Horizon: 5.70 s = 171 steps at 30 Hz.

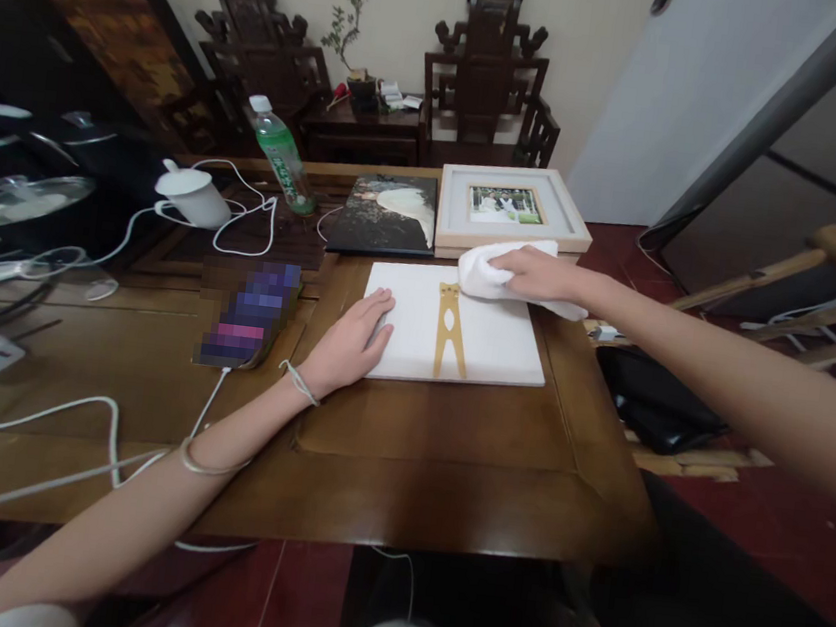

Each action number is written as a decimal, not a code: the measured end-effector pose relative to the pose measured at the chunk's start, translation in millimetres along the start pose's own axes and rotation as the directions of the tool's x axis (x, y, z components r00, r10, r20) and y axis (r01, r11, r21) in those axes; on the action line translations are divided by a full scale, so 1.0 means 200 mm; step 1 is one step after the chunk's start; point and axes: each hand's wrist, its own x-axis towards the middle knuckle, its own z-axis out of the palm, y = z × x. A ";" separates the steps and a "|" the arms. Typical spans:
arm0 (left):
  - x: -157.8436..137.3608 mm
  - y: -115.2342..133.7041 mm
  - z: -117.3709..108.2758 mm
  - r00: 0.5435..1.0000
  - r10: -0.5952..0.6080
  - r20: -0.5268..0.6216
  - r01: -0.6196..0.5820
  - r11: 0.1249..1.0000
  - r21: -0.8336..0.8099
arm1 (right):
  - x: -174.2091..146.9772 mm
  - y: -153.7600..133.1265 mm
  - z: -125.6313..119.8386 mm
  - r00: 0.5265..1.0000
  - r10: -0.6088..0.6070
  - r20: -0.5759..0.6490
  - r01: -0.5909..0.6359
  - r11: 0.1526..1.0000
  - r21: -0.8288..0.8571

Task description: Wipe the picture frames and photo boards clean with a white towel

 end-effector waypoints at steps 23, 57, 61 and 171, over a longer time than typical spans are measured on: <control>0.00 0.01 0.00 1.000 0.002 -0.004 -0.002 1.000 -0.003 | -0.49 -0.31 0.17 0.991 -0.087 0.098 0.084 0.996 0.036; 0.00 0.00 0.00 1.000 -0.013 0.007 0.013 1.000 0.025 | -0.18 -0.23 0.13 0.995 -0.013 -0.104 0.018 0.998 0.053; 0.00 0.00 0.00 1.000 -0.006 0.017 0.005 0.999 0.035 | 0.00 -0.25 0.19 0.985 0.007 -0.174 -0.012 1.000 -0.024; 0.01 -0.01 -0.04 0.996 0.028 0.084 -0.032 0.998 0.056 | -0.13 -0.04 0.08 0.998 0.028 -0.052 -0.030 0.999 -0.036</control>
